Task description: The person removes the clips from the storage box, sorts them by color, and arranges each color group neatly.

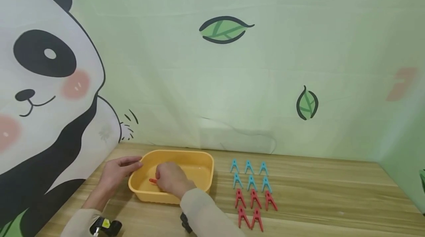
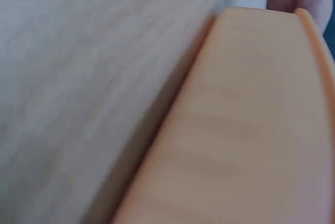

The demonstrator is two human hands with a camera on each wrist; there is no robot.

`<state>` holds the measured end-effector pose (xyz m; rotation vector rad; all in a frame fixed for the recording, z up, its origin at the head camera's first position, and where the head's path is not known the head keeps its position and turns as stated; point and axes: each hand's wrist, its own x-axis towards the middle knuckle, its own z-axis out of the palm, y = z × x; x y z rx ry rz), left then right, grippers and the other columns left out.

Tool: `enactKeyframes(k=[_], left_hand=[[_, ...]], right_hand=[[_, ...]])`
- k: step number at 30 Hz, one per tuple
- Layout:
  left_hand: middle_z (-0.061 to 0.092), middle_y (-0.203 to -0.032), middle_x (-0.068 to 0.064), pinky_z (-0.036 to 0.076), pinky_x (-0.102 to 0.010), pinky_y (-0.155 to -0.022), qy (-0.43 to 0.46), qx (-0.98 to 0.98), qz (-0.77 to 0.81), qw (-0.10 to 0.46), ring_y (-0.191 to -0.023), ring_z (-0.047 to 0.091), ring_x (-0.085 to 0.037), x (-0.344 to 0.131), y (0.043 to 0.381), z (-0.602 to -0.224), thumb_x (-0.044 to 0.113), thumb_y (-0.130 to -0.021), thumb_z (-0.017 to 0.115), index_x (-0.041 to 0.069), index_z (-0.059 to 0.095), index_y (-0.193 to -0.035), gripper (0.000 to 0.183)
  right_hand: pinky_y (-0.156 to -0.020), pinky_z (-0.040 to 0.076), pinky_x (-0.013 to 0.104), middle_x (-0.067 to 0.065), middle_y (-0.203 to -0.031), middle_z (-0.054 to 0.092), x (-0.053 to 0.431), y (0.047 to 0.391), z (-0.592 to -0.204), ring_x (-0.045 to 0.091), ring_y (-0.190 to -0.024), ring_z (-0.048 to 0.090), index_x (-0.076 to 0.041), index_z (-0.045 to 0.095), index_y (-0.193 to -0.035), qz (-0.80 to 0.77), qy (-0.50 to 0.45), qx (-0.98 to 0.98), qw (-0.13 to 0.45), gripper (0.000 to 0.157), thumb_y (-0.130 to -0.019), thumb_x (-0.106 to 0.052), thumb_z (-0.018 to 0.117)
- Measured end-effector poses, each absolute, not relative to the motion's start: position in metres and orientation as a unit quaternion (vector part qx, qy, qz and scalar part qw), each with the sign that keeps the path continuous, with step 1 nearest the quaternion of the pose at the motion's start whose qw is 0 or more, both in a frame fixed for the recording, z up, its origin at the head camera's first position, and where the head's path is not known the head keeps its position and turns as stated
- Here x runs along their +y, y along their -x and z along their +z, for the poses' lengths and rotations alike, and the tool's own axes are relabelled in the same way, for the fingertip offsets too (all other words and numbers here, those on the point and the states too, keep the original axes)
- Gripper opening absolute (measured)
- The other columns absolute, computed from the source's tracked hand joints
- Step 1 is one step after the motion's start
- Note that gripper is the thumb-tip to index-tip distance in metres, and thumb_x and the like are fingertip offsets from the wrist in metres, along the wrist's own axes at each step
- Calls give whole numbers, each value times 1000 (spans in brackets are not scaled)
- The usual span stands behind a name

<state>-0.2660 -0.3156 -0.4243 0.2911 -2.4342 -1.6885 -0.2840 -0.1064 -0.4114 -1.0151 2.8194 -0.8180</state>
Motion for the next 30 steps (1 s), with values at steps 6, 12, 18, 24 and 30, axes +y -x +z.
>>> enactKeyframes(k=[6,12,18,24,30], left_hand=[[75,-124,-17,60,-22,-84,-99,-816,-564,82,-107,71,-20,-316,267,-425,16,-98,80,-4,73,-129,38],[74,-125,-18,61,-23,-86,-100,-818,-561,82,-108,71,-21,-316,267,-424,16,-97,80,-4,73,-129,38],[75,-125,-18,61,-26,-89,-101,-819,-559,83,-111,71,-24,-317,266,-425,16,-98,80,-4,73,-130,39],[74,-125,-18,60,-23,-87,-100,-820,-557,85,-109,71,-23,-318,267,-425,16,-98,80,-4,73,-129,38],[75,-124,-19,61,-24,-86,-98,-817,-562,84,-108,71,-22,-318,266,-425,17,-97,81,-5,73,-129,39]], right_hand=[[-72,52,21,-4,-84,64,-85,276,-396,11,-75,55,-8,70,-97,-295,310,904,5,12,-92,-5,81],[-74,56,24,1,-92,68,-53,269,-373,13,-81,61,-2,71,-111,-331,305,893,-4,20,-93,-3,80],[-77,59,28,4,-95,71,-9,261,-353,19,-87,67,0,73,-110,-335,346,874,-64,20,-91,1,80],[-77,62,28,0,-94,68,42,254,-347,17,-88,66,-2,74,-108,-357,349,863,-74,19,-91,4,79],[-79,62,28,-4,-101,69,90,248,-352,14,-93,67,-7,75,-114,-375,349,858,-41,21,-94,0,79]])
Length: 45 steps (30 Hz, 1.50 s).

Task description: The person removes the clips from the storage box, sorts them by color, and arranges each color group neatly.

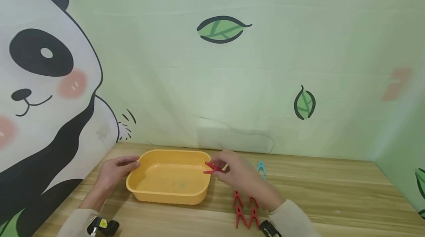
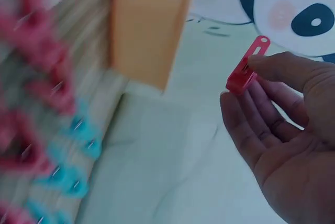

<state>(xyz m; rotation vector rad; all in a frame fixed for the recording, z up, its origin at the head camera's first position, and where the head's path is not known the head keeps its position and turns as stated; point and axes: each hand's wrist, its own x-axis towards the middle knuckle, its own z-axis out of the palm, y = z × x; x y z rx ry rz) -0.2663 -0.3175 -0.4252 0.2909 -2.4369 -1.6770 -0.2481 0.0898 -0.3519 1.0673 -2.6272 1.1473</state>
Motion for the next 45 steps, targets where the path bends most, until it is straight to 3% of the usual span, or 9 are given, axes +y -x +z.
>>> enactKeyframes(k=[11,20,26,35,41,45], left_hand=[[73,-129,-18,60,-28,-93,-107,-825,-550,78,-116,68,-28,-318,264,-424,19,-98,80,-2,73,-130,39],[75,-126,-18,60,-25,-90,-106,-823,-552,84,-113,70,-25,-315,266,-426,17,-98,80,-3,73,-130,38],[74,-127,-18,60,-28,-92,-107,-824,-551,81,-114,69,-27,-316,266,-426,20,-98,81,-3,73,-131,41],[74,-127,-17,59,-25,-91,-110,-823,-551,84,-115,69,-26,-316,265,-425,20,-98,81,-2,73,-131,40],[74,-127,-17,59,-22,-88,-110,-821,-554,83,-113,69,-24,-315,265,-425,18,-98,80,-2,73,-130,39],[74,-127,-17,59,-21,-87,-108,-818,-558,84,-112,69,-24,-314,265,-424,17,-98,80,-3,73,-130,39]], right_hand=[[-76,63,30,-2,-101,72,157,239,-375,12,-90,69,-6,75,-110,373,-370,-851,19,20,-92,-1,82],[-79,63,28,3,-103,71,206,230,-390,10,-91,68,-4,75,-114,383,-327,-861,-71,20,-95,-4,79],[-74,62,26,-2,-99,73,227,227,-396,8,-87,67,-6,77,-111,353,-328,-870,-108,20,-92,-1,81],[-76,59,25,-4,-102,69,247,220,-407,13,-88,63,-18,79,-114,351,-293,-866,-201,18,-97,-13,79],[-75,59,25,-11,-102,66,248,221,-416,6,-88,61,-21,79,-115,321,-334,-866,-187,18,-98,-17,79],[-74,58,25,-8,-98,66,243,214,-412,10,-86,61,-17,77,-109,315,-262,-894,-181,12,-98,-20,79]])
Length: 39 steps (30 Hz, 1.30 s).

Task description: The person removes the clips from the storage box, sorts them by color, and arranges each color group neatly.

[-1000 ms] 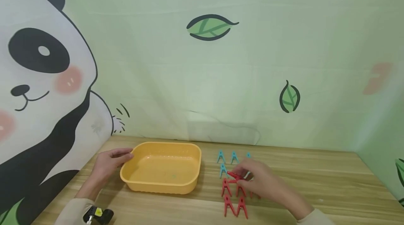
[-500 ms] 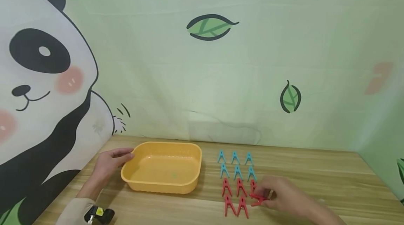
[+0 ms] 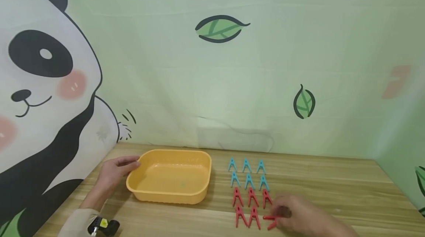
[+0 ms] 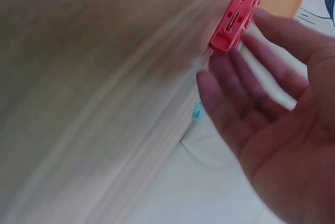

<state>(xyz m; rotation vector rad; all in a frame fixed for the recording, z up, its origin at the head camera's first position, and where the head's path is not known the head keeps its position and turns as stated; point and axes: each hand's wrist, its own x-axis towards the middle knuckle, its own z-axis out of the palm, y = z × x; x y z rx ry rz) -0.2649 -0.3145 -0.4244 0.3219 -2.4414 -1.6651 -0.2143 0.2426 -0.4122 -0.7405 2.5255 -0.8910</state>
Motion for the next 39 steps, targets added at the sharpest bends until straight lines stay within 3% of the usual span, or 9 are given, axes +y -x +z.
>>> enactKeyframes(k=[5,11,27,39], left_hand=[[74,-127,-17,59,-20,-86,-106,-819,-558,84,-112,69,-23,-313,265,-424,17,-98,80,-3,72,-130,39],[74,-127,-17,59,-20,-86,-106,-823,-552,83,-113,69,-24,-313,264,-424,19,-98,80,-3,72,-131,40],[75,-125,-17,57,-16,-82,-106,-825,-549,83,-111,69,-22,-316,266,-424,20,-96,82,-2,72,-131,42],[75,-125,-17,58,-17,-81,-103,-823,-552,80,-109,71,-21,-316,268,-425,21,-96,83,-3,72,-131,44]], right_hand=[[-66,54,29,-4,-81,61,228,206,-413,16,-75,56,-14,71,-95,-254,129,947,147,22,-97,-34,79],[-66,51,31,-2,-78,60,217,201,-416,16,-74,55,-13,68,-92,-249,82,952,156,21,-96,-28,81],[-76,60,36,-4,-97,70,226,202,-413,20,-89,65,-8,73,-110,-341,184,903,188,21,-93,-15,83],[-81,62,40,-2,-100,71,225,203,-414,20,-91,65,-6,74,-114,-339,156,909,186,24,-93,-13,83]])
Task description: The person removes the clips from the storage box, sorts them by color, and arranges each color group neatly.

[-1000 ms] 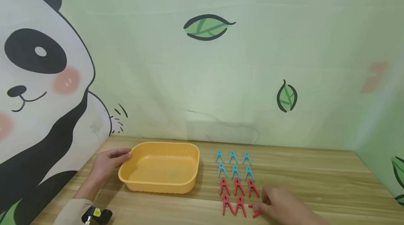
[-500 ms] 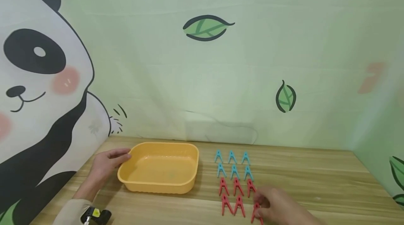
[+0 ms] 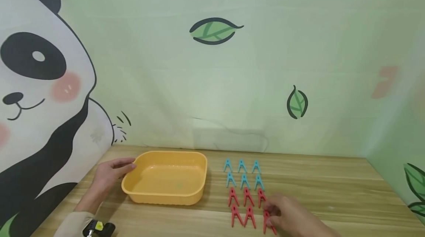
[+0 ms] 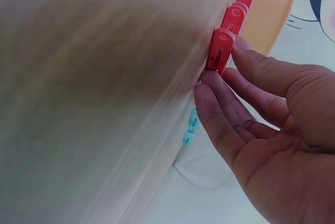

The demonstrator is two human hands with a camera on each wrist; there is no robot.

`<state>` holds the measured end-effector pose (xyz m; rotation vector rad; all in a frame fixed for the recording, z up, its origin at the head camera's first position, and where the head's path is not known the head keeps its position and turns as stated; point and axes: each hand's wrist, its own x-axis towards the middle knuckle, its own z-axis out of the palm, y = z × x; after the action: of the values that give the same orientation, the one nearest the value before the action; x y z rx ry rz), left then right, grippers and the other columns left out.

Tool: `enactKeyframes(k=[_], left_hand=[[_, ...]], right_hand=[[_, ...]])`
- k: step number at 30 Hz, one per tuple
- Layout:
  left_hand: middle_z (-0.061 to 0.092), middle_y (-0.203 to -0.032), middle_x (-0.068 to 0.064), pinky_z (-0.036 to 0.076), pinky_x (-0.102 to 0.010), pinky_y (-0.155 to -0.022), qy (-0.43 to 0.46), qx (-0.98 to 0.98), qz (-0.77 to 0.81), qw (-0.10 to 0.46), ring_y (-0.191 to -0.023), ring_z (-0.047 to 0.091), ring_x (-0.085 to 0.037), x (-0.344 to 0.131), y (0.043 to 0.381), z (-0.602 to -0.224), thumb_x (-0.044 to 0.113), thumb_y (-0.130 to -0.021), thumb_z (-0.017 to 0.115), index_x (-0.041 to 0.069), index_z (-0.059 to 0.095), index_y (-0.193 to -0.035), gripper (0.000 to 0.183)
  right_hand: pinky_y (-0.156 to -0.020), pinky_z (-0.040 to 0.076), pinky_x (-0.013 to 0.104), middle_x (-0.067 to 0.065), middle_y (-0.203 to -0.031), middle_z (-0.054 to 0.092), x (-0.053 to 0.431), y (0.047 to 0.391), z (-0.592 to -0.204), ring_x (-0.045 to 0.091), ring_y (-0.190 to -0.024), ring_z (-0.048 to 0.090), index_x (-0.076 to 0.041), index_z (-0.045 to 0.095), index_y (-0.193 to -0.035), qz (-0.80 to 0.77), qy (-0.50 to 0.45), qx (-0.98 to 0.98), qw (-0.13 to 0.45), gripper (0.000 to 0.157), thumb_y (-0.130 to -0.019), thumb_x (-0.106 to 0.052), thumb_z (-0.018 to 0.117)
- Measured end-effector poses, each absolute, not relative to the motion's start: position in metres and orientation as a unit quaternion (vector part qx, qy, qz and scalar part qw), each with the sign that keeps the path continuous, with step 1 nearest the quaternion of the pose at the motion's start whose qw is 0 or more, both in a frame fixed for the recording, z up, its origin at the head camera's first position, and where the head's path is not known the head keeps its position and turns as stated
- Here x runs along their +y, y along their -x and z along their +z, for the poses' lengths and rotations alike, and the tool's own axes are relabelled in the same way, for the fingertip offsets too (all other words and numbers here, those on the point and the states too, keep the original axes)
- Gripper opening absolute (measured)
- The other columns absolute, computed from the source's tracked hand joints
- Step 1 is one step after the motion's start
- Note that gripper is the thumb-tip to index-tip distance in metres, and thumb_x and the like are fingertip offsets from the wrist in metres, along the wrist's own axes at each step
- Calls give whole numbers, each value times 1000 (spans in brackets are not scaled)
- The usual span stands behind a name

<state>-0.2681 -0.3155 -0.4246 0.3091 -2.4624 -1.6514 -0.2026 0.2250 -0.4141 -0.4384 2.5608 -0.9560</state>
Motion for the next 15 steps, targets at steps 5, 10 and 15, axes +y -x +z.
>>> enactKeyframes(k=[5,10,15], left_hand=[[75,-125,-16,58,-16,-81,-102,-823,-553,84,-105,71,-16,-315,268,-426,20,-96,83,-3,72,-131,43],[75,-125,-15,57,-15,-80,-100,-819,-558,85,-102,70,-11,-315,267,-426,19,-96,82,-3,73,-130,42],[76,-125,-14,57,-15,-80,-99,-820,-558,85,-100,70,-9,-315,267,-426,18,-96,82,-3,73,-130,41]], right_hand=[[-82,61,41,-2,-101,70,223,205,-413,20,-92,64,-5,74,-114,-336,148,910,191,24,-92,-11,83],[-80,61,40,-1,-100,70,222,205,-409,21,-91,64,-4,74,-115,-355,164,899,195,22,-94,-6,80],[-71,59,29,-1,-96,70,228,205,-403,12,-86,64,-2,72,-110,-359,242,891,135,20,-93,-6,81]])
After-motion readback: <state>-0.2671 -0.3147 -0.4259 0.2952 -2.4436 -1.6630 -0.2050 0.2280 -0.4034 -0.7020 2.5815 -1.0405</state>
